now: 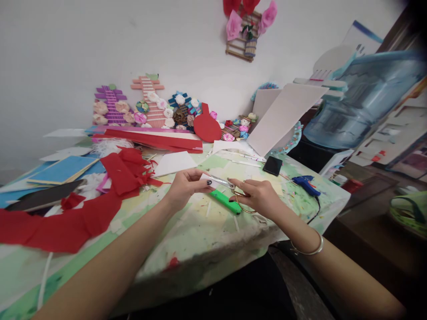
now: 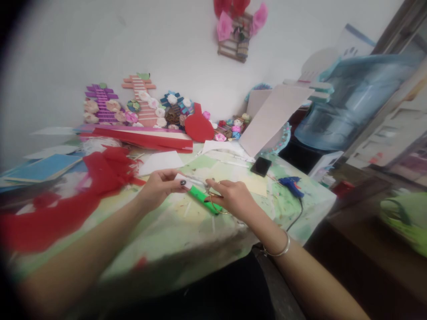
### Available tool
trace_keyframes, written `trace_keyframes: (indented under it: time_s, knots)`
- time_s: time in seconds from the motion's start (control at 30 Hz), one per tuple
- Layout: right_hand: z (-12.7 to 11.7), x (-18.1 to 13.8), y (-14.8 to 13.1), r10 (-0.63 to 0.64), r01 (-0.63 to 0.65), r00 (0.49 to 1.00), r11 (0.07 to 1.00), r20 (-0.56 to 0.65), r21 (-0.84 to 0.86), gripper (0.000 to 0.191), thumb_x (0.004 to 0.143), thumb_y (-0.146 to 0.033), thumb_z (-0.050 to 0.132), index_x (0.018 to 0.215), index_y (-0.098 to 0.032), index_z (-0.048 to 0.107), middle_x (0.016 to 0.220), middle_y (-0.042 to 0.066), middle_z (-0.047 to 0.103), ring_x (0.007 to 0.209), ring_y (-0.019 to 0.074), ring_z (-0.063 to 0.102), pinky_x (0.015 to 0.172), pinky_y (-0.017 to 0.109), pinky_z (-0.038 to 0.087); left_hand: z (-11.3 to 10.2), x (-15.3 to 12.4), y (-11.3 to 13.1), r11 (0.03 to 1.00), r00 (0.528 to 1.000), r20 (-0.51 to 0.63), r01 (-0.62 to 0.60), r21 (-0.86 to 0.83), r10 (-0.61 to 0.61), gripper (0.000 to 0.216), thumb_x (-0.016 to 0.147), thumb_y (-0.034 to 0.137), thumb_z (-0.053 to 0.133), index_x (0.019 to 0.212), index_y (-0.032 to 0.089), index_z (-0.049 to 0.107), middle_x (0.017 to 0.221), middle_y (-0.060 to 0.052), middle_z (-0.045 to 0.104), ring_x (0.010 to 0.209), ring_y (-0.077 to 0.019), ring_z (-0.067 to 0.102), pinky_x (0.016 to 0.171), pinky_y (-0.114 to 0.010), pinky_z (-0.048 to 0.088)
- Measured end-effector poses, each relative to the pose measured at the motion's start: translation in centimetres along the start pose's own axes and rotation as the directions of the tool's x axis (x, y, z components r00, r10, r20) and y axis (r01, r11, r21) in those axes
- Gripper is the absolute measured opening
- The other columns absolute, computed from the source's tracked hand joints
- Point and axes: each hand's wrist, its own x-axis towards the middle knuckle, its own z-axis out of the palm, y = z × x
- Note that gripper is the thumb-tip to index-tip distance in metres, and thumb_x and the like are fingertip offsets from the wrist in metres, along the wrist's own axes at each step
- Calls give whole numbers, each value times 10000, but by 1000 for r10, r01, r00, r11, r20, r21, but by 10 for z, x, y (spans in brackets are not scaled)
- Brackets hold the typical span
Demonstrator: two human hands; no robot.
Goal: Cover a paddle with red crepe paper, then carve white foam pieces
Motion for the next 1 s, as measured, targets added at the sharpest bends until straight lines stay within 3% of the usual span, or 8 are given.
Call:
trace_keyframes:
  time_s: [0.13,0.27,0.37,0.63,1.0]
  knots:
    - [1,0,0,51,-47,998,993,-33,108,452,823,-464,575,1166,-175,630,648,19,633,558,106,533,564,218,371,0,0,-1,1000,1000,-8,4,-6,-4,218,581,196,785,760,115,691,712,-68,705,642,-184,677,643,-298,568]
    - [-2,0,-5,254,-226,960,951,-118,209,364,795,-440,601,1027,-174,691,476,-38,509,445,84,420,487,209,318,-2,1,-2,999,999,-41,-31,20,32,227,578,202,790,760,123,680,713,-56,708,668,-173,678,674,-288,562]
    - [-5,-1,-10,339,-309,935,923,-104,228,363,745,-454,632,959,-168,695,467,-40,493,441,91,413,472,216,294,1,0,-1,993,994,-73,-77,84,83,225,556,207,802,710,121,662,681,-50,700,651,-168,669,660,-280,550]
    - [0,-2,-24,342,-333,940,923,-13,192,388,733,-504,615,960,-195,677,515,-17,552,476,117,481,497,218,300,12,-6,2,948,970,-90,-198,248,226,163,558,201,776,613,134,637,749,-66,706,701,-176,660,677,-282,533]
    - [3,-3,-39,322,-321,947,944,-4,72,351,787,-503,558,943,-202,651,555,3,566,507,135,495,518,225,291,19,-15,-2,822,917,-50,-328,465,395,59,659,166,683,629,155,632,796,-59,691,778,-176,649,715,-285,541]
